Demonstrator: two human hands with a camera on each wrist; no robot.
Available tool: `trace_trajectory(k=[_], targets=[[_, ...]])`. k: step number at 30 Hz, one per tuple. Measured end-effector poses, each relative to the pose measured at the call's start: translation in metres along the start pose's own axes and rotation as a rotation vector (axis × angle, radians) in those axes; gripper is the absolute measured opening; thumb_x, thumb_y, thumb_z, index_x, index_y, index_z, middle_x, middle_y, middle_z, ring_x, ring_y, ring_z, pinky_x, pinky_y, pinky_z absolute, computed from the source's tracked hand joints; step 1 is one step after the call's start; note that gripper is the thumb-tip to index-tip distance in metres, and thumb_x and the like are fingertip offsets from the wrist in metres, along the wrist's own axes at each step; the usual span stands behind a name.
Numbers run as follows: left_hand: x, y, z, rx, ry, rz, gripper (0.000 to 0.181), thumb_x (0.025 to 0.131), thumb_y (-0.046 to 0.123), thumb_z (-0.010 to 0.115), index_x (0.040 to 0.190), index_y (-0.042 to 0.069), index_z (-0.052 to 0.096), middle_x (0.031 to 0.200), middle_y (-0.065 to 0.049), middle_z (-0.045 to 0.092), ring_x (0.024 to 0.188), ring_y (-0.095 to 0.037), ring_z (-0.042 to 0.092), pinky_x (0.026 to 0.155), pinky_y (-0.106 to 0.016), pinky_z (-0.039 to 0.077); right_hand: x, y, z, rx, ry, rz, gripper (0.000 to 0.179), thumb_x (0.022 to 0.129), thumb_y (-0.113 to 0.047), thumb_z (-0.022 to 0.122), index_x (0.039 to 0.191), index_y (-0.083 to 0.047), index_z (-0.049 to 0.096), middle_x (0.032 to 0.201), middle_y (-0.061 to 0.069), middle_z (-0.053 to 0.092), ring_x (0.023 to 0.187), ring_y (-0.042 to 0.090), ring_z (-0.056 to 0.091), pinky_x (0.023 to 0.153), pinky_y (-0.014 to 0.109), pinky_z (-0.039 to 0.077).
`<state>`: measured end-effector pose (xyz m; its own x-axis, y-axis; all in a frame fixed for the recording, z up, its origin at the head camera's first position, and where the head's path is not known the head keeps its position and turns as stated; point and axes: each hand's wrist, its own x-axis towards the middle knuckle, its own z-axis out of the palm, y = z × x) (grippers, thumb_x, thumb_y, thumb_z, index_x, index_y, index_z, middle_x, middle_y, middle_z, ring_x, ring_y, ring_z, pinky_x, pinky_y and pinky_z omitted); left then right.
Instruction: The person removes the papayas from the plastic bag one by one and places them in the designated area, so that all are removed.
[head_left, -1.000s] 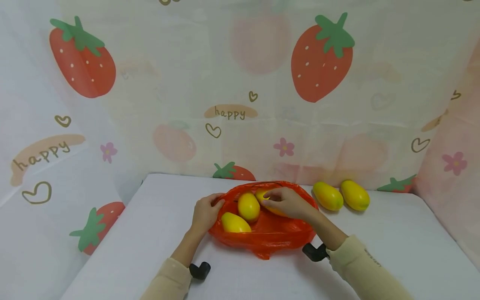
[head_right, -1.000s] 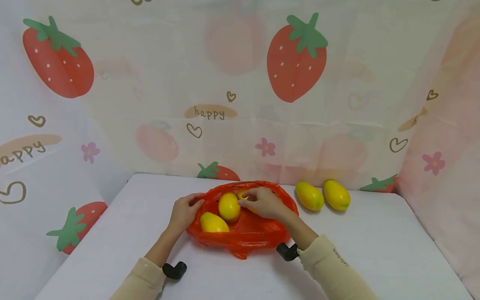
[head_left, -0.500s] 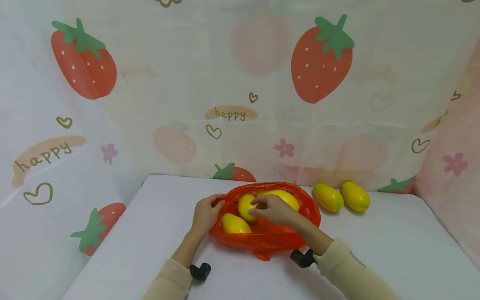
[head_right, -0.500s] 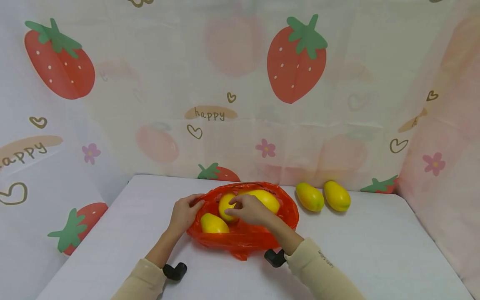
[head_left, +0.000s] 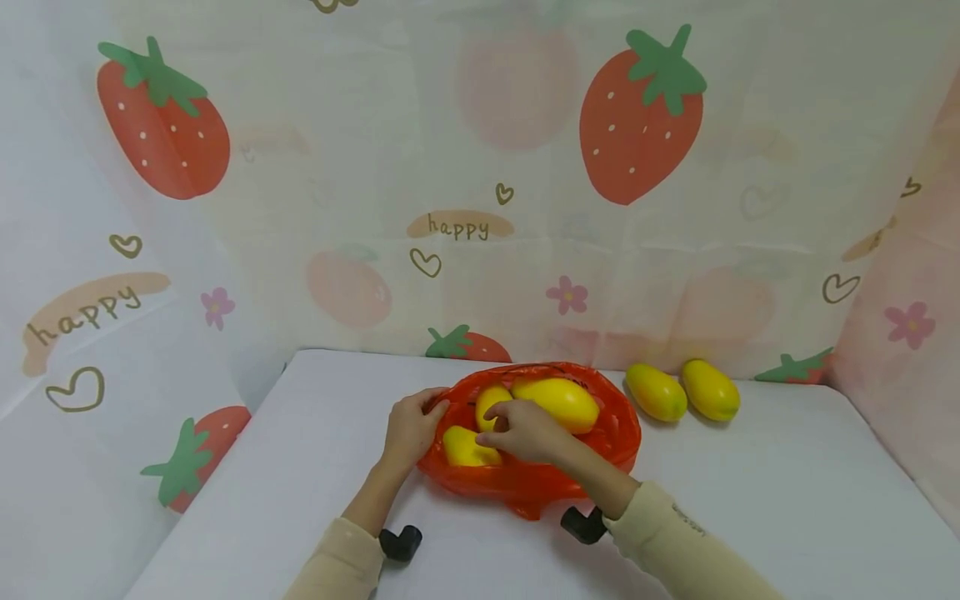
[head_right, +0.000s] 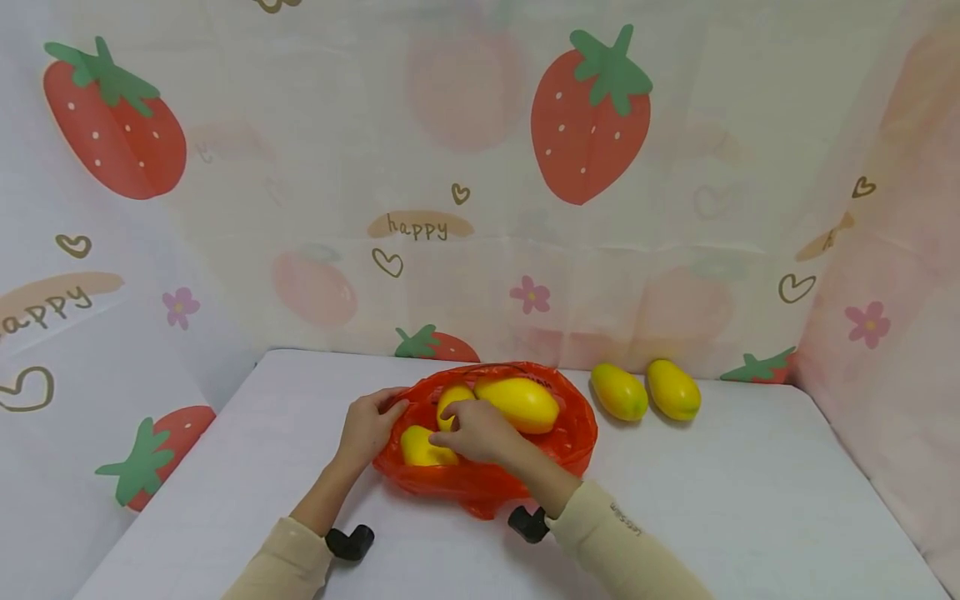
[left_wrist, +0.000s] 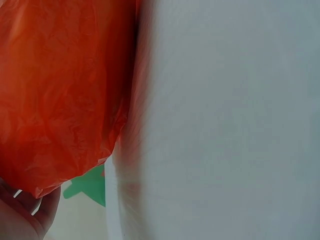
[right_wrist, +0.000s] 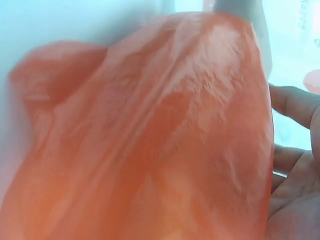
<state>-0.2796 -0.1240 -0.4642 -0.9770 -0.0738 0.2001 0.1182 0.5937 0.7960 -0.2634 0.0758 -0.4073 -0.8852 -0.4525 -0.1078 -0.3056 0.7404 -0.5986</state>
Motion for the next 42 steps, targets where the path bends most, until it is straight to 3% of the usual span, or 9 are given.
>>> trace_trajectory(k=[6,12,19,27,42], targets=[[0.000,0.001,0.000,0.001,0.000,0.004,0.027,0.095,0.015,0.062,0.120,0.007,0.069,0.113,-0.012,0.072,0.104,-0.027,0.067,0.093,-0.041,0.056,0.001,-0.010,0.007,-0.058,0.020,-0.005,0.047,0.087,-0.036,0.072,0.122,-0.006,0.065,0.098,0.005,0.072,0.082,0.015,0.061,0.078,0.030,0.057],[0.000,0.000,0.000,0.001,-0.007,0.011,0.027,0.095,0.015,0.062,0.120,0.007,0.069,0.114,-0.012,0.072,0.105,-0.027,0.067,0.093,-0.041,0.056,0.003,-0.018,0.017,-0.049,0.022,0.043,0.044,0.085,-0.035,0.074,0.116,-0.005,0.067,0.081,0.000,0.066,0.073,0.014,0.056,0.071,0.024,0.053],[0.000,0.002,-0.001,-0.001,-0.003,0.008,0.026,0.095,0.015,0.062,0.119,0.007,0.069,0.113,-0.013,0.072,0.104,-0.028,0.068,0.093,-0.042,0.056,0.004,-0.029,0.025,-0.120,0.054,0.074,0.036,0.083,-0.035,0.077,0.099,-0.005,0.067,0.072,0.000,0.058,0.073,0.016,0.053,0.068,0.025,0.048],[-0.001,0.002,0.000,-0.003,-0.003,-0.001,0.027,0.095,0.016,0.062,0.119,0.007,0.069,0.114,-0.012,0.072,0.105,-0.028,0.067,0.094,-0.042,0.055,0.007,-0.033,0.034,-0.198,0.035,0.114,0.046,0.080,-0.037,0.079,0.107,-0.004,0.064,0.083,0.001,0.060,0.078,0.017,0.054,0.080,0.030,0.054],[-0.001,-0.001,0.001,-0.012,0.003,0.006,0.026,0.095,0.016,0.063,0.119,0.007,0.069,0.113,-0.012,0.072,0.104,-0.027,0.067,0.093,-0.041,0.056,0.005,-0.034,0.039,-0.237,-0.006,0.128,0.044,0.080,-0.034,0.079,0.109,-0.005,0.061,0.081,0.001,0.058,0.076,0.017,0.054,0.077,0.030,0.055]])
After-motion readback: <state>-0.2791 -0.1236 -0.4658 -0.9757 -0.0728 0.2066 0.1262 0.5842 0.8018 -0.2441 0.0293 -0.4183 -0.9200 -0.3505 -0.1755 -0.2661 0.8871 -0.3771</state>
